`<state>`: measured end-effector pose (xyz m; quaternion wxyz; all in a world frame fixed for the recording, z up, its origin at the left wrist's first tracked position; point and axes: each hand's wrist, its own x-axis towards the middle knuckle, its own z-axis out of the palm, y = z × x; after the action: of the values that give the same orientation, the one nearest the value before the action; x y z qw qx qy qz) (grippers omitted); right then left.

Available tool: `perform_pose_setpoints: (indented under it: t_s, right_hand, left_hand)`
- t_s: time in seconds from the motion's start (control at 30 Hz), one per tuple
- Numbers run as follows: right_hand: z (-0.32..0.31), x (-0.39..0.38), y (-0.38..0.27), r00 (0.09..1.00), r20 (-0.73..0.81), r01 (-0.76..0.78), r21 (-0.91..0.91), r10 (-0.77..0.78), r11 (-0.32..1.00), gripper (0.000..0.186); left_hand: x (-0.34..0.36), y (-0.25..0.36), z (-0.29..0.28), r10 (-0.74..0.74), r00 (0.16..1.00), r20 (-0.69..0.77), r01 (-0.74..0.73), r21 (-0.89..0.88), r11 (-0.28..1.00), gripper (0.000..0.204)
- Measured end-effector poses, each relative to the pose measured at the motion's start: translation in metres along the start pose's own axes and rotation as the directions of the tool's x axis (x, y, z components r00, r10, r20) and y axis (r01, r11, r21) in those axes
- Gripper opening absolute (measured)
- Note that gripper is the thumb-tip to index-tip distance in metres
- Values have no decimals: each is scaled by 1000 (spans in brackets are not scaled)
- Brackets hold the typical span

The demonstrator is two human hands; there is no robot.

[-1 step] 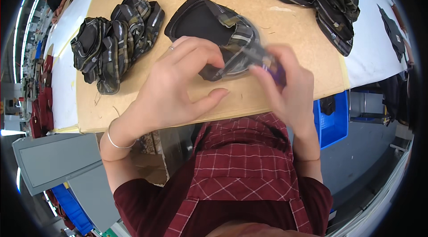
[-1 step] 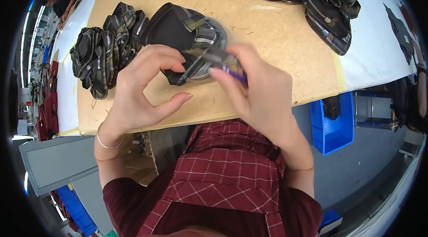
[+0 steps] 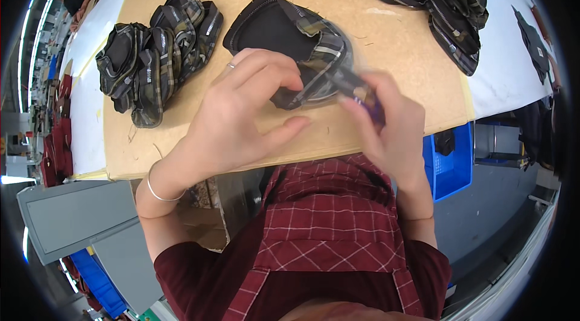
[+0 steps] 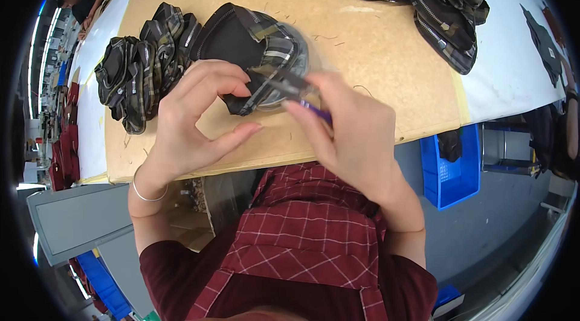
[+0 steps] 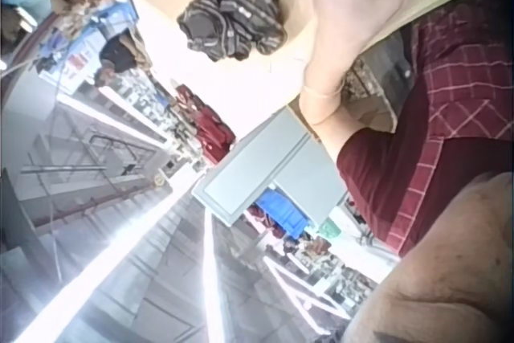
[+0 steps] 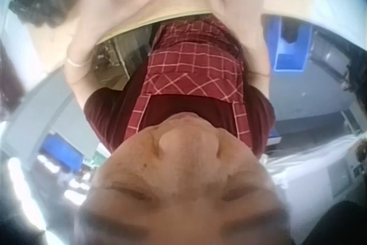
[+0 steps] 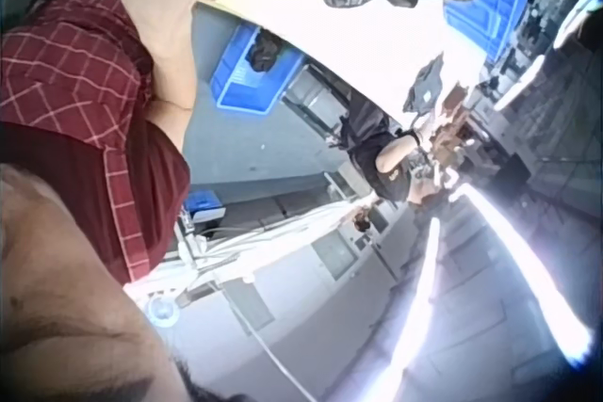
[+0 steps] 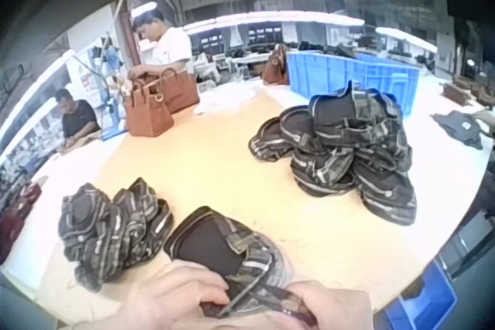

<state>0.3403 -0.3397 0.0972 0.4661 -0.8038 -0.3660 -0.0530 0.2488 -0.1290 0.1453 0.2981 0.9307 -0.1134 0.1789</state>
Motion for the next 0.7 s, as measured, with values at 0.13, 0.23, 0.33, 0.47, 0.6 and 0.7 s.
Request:
perform_pose_setpoints:
  t_s: [0.13, 0.23, 0.33, 0.47, 0.6, 0.7]
  right_hand:
    - [10, -18, 8, 976, -8, 216, -145, -219, 966, 27]
    - [15, -22, 7, 966, 8, 251, -242, -257, 937, 24]
    - [18, -22, 5, 959, 1, 273, -277, -284, 921, 24]
    - [19, -19, 1, 953, -13, 281, -338, -303, 898, 24]
    - [17, -19, -2, 958, -8, 260, -389, -286, 884, 24]
    - [17, -20, -3, 954, -10, 269, -410, -299, 871, 24]
  left_hand:
    - [-2, -6, 10, 92, 993, -67, -83, 130, 988, 30]
    - [-3, -9, 13, 105, 989, -99, -92, 129, 987, 23]
    - [-3, -11, 15, 98, 989, -115, -85, 110, 990, 19]
    - [-5, -12, 15, 141, 984, -108, -126, 134, 983, 19]
    - [-7, -14, 20, 170, 979, -110, -156, 122, 980, 19]
    - [-8, -14, 18, 138, 987, -88, -130, 85, 988, 18]
